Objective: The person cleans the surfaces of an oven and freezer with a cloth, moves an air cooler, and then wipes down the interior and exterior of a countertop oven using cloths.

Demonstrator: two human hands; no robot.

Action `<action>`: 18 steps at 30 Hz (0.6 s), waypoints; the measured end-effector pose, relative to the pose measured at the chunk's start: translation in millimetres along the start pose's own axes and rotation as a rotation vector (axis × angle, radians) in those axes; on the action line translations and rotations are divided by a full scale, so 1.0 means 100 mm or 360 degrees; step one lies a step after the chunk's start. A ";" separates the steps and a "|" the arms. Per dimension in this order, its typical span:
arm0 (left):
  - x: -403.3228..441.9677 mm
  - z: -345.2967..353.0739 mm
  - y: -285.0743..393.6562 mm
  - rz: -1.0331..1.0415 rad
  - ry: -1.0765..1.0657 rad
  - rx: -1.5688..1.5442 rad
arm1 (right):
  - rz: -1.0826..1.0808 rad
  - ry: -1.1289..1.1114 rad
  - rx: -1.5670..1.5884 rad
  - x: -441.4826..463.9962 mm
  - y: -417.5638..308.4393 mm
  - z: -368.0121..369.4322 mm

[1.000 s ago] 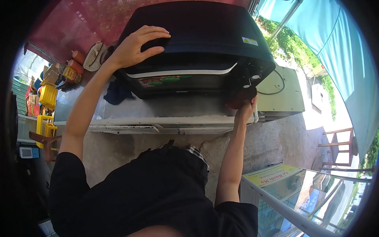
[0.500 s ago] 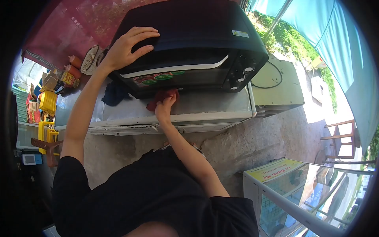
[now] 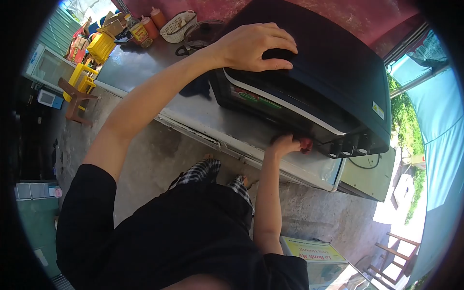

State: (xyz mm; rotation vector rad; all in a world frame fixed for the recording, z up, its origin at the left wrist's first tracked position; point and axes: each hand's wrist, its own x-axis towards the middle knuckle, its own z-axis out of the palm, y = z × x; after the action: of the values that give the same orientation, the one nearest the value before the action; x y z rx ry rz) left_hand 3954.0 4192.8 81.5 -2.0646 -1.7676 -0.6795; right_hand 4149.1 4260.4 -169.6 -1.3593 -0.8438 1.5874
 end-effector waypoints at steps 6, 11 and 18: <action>-0.05 -0.06 -0.02 -0.0064 0.0149 -0.0370 | -0.0439 -0.0245 -0.0588 -1.09 1.12 1.24; -0.75 -0.42 -0.24 -0.0148 0.0877 -0.0927 | 0.0014 -0.0391 0.0074 -1.54 0.23 0.99; -2.48 0.12 -0.66 -0.1389 0.1031 -0.1673 | 0.0172 -0.0607 0.0602 -1.75 0.11 1.65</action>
State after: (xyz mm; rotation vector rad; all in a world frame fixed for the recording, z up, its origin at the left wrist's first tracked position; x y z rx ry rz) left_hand 3862.8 4006.6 -70.5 -1.0080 -1.9853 -2.5865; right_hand 3991.3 4102.1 -79.9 -0.8593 -0.6487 2.0094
